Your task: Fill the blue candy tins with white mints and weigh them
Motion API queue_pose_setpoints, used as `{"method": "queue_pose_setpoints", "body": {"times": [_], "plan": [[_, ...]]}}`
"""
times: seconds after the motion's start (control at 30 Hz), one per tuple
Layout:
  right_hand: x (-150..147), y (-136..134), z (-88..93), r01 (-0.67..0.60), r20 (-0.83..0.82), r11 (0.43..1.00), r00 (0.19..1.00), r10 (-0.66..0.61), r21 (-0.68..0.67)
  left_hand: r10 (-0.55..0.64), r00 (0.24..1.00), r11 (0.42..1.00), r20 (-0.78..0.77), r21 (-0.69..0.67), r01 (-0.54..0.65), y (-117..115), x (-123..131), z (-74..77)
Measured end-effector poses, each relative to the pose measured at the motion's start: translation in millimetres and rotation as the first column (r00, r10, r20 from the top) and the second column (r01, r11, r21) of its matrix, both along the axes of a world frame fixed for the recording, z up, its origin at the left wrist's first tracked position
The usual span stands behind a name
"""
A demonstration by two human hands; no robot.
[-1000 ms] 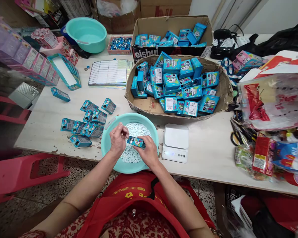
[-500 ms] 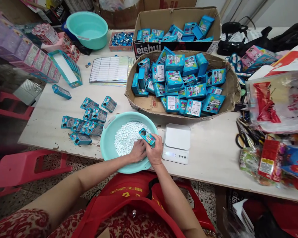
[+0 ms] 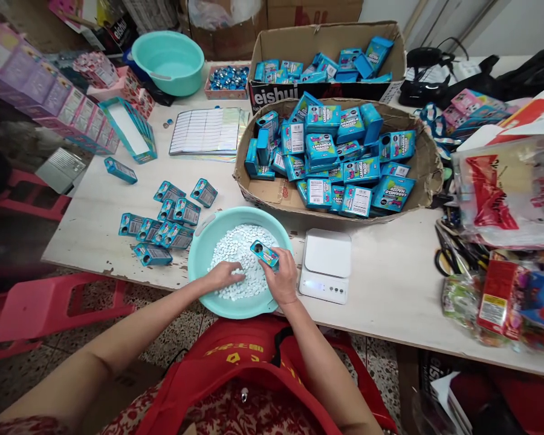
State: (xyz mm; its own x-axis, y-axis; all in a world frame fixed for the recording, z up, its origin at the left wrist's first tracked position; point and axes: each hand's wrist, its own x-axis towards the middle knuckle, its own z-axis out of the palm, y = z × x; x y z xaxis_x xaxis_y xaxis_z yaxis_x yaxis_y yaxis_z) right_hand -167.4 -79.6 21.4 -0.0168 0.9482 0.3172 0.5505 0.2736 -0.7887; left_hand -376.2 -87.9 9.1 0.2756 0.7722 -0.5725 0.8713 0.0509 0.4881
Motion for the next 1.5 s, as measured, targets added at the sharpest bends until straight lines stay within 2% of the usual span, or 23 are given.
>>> {"method": "queue_pose_setpoints", "body": {"times": [0.03,0.07,0.1,0.13,0.17,0.2,0.23,0.3,0.37,0.43,0.53,0.67,0.9,1.2,1.37,1.5], "plan": [[0,-1,1.7,-0.038,0.006,0.999,0.999,0.038,-0.024,0.131,0.988,0.991,0.083,-0.004,-0.131,4,2,4.2],[-1,-3,3.0,-0.075,0.015,0.996,0.997,0.076,-0.048,0.3,0.933,0.954,0.2,-0.04,-0.298,8,4,9.8],[-2,-5,3.8,-0.108,0.025,0.992,0.994,0.11,-0.07,0.475,0.815,0.878,0.331,-0.112,-0.466,11,8,16.5],[-4,-7,4.0,-0.137,0.036,0.986,0.989,0.141,-0.091,0.621,0.64,0.772,0.452,-0.211,-0.6,14,12,23.9],[-7,-8,3.9,-0.163,0.045,0.98,0.985,0.169,-0.11,0.709,0.448,0.668,0.545,-0.312,-0.676,16,17,31.2],[-9,-10,3.6,-0.187,0.053,0.974,0.979,0.195,-0.127,0.738,0.282,0.593,0.613,-0.39,-0.705,18,22,38.1],[-12,-11,3.5,-0.209,0.06,0.967,0.974,0.219,-0.144,0.731,0.142,0.543,0.668,-0.442,-0.714,20,27,44.1],[-18,-13,5.7,-0.249,0.07,0.951,0.962,0.265,-0.181,0.67,-0.063,0.479,0.74,-0.496,-0.725,24,37,53.2],[-22,-14,12.6,-0.273,0.073,0.938,0.953,0.294,-0.213,0.607,-0.186,0.429,0.773,-0.516,-0.741,26,45,59.6],[-24,-14,23.5,-0.279,0.067,0.936,0.952,0.3,-0.216,0.554,-0.251,0.4,0.794,-0.518,-0.757,29,50,65.6],[-23,-13,39.4,-0.244,0.099,0.952,0.959,0.265,-0.183,0.498,-0.289,0.391,0.818,-0.509,-0.767,33,52,75.2],[-21,-8,46.2,-0.183,0.144,0.961,0.966,0.215,-0.206,0.534,-0.311,0.339,0.786,-0.536,-0.774,37,55,81.3],[-21,-5,49.8,-0.174,0.096,0.957,0.975,0.2,-0.233,0.559,-0.282,0.335,0.779,-0.523,-0.784,37,57,77.3],[-26,1,59.0,-0.183,0.018,0.961,0.982,0.19,-0.207,0.529,-0.237,0.339,0.815,-0.459,-0.821,40,58,90.2],[-26,1,58.4,-0.152,0.006,0.974,0.988,0.155,-0.17,0.533,-0.159,0.362,0.831,-0.393,-0.845,40,59,91.7],[-26,-2,66.3,-0.165,-0.001,0.973,0.986,0.167,-0.161,0.515,-0.147,0.352,0.845,-0.364,-0.862,40,61,98.8]]}}
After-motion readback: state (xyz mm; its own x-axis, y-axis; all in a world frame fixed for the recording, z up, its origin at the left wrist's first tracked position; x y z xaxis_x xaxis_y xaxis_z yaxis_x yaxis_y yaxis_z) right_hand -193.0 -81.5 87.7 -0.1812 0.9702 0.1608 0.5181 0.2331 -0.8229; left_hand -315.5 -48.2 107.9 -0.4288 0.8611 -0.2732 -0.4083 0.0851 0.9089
